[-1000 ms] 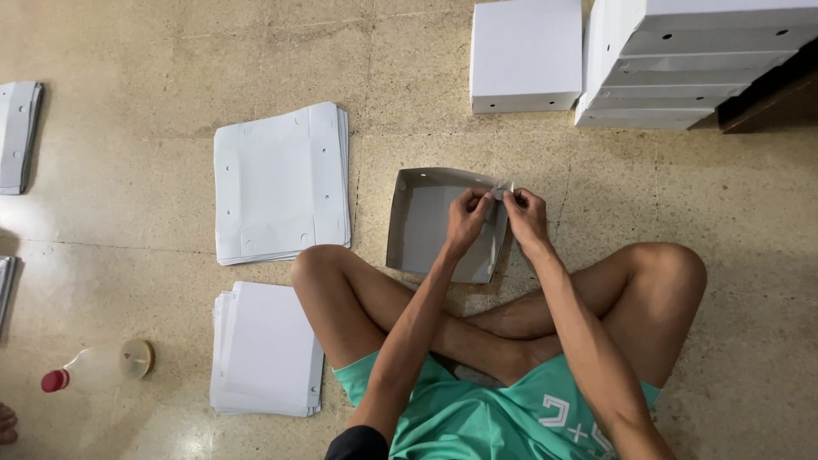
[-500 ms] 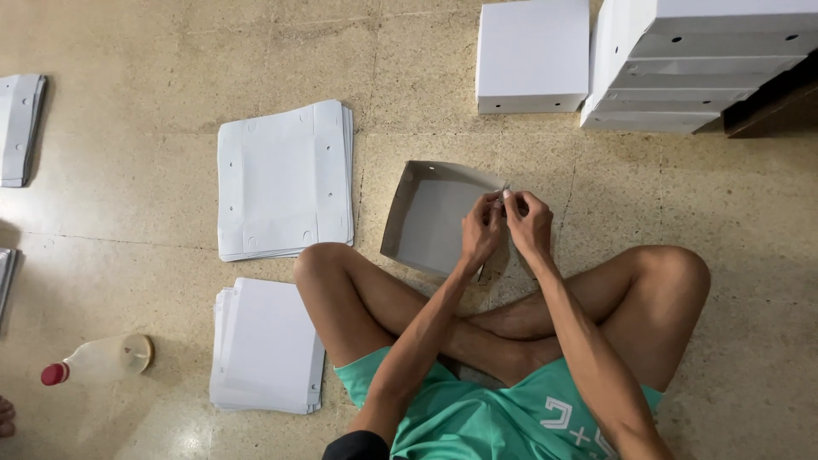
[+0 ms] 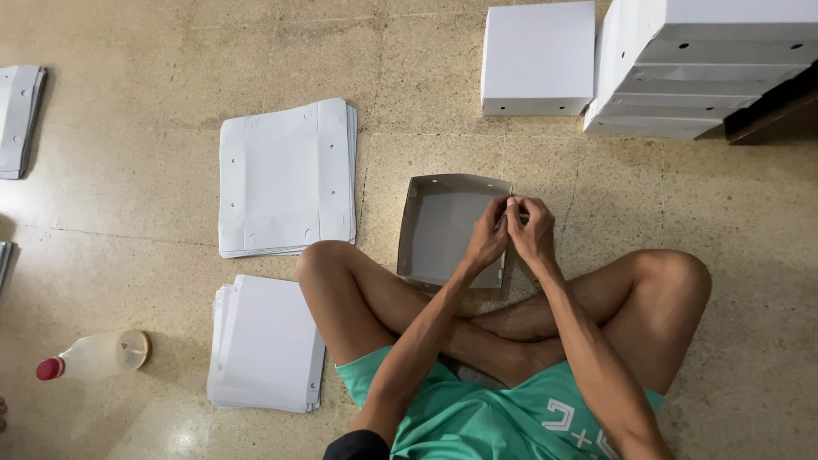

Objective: Assembling cardboard boxes by folding flat sheets and tucking in flaps on the floor.

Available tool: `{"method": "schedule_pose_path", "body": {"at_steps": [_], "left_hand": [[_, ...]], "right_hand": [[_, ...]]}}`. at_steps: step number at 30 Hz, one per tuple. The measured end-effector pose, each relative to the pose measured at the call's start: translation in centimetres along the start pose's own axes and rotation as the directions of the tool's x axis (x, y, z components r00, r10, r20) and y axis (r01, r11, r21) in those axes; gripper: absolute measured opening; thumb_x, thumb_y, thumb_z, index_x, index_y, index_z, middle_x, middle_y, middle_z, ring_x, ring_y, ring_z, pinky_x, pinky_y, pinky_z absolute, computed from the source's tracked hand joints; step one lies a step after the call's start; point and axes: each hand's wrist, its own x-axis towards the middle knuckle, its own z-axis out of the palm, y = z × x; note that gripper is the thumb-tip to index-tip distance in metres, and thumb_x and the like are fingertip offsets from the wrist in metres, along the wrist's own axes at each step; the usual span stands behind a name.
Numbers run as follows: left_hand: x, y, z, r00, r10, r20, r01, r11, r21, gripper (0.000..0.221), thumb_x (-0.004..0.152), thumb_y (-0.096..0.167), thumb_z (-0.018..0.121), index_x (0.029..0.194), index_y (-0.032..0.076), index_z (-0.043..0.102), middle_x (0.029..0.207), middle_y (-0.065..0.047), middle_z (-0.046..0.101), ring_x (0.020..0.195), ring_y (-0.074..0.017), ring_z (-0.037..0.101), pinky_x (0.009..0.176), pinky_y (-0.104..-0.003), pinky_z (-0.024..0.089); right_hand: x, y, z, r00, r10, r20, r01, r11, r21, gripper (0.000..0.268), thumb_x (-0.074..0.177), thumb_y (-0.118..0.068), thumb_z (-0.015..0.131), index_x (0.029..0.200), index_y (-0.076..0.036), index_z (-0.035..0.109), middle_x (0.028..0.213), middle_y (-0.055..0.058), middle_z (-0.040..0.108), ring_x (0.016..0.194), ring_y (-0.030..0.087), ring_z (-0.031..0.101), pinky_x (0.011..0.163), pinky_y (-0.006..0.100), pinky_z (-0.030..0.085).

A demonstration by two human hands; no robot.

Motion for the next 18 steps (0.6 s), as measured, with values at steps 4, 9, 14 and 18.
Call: {"method": "schedule_pose_path", "body": {"at_steps": [4, 9, 14, 18], "left_hand": [[-0.2, -0.4, -1.9, 0.997, 0.042, -0.065, -0.034, 0.991, 0.133, 0.031, 0.089, 0.007, 0.047, 0.119, 0.0, 0.051, 0.112, -0.022, 0.057, 0.103, -0.0359, 0.057, 0.085, -0.045, 0.05], [1.4, 1.1, -9.1, 0.691, 0.578, -0.434, -0.335, 0.788, 0.516, 0.024, 0.075, -0.004, 0.055, 0.095, 0.009, 0.061, 0.087, -0.009, 0.059, 0.087, -0.0288, 0.058, 0.079, -0.039, 0.046], [1.8, -1.8, -13.8, 0.888, 0.104, -0.447, 0.009, 0.97, 0.243, 0.045, 0.083, 0.026, 0.058, 0.124, 0.01, 0.048, 0.123, -0.021, 0.05, 0.12, -0.0428, 0.04, 0.103, -0.054, 0.029], [2.1, -2.6, -13.1, 0.933, 0.011, -0.359, -0.043, 0.996, -0.083, 0.034, 0.096, 0.028, 0.04, 0.112, 0.004, 0.058, 0.106, -0.02, 0.058, 0.107, -0.0287, 0.05, 0.096, -0.045, 0.036]], "right_hand": [[0.0, 1.7, 1.2, 0.987, 0.15, 0.064, -0.154, 0.986, 0.064, 0.048, 0.093, -0.036, 0.051, 0.118, 0.004, 0.048, 0.103, 0.023, 0.051, 0.096, 0.036, 0.056, 0.077, 0.045, 0.05], [-0.3, -0.3, 1.5, 0.966, 0.207, 0.156, -0.226, 0.968, 0.112, 0.056, 0.091, -0.031, 0.047, 0.131, 0.003, 0.03, 0.122, 0.028, 0.034, 0.116, 0.044, 0.038, 0.092, 0.053, 0.04], [0.8, -2.9, 2.3, 0.964, 0.144, 0.223, -0.185, 0.966, 0.18, 0.055, 0.096, -0.035, 0.028, 0.137, 0.001, 0.018, 0.136, 0.031, 0.02, 0.127, 0.05, 0.019, 0.102, 0.06, 0.023], [2.1, -2.1, 3.4, 0.963, 0.13, 0.238, -0.188, 0.951, 0.245, 0.051, 0.097, -0.038, 0.019, 0.134, -0.003, 0.022, 0.135, 0.03, 0.021, 0.128, 0.048, 0.016, 0.106, 0.057, 0.015]]}}
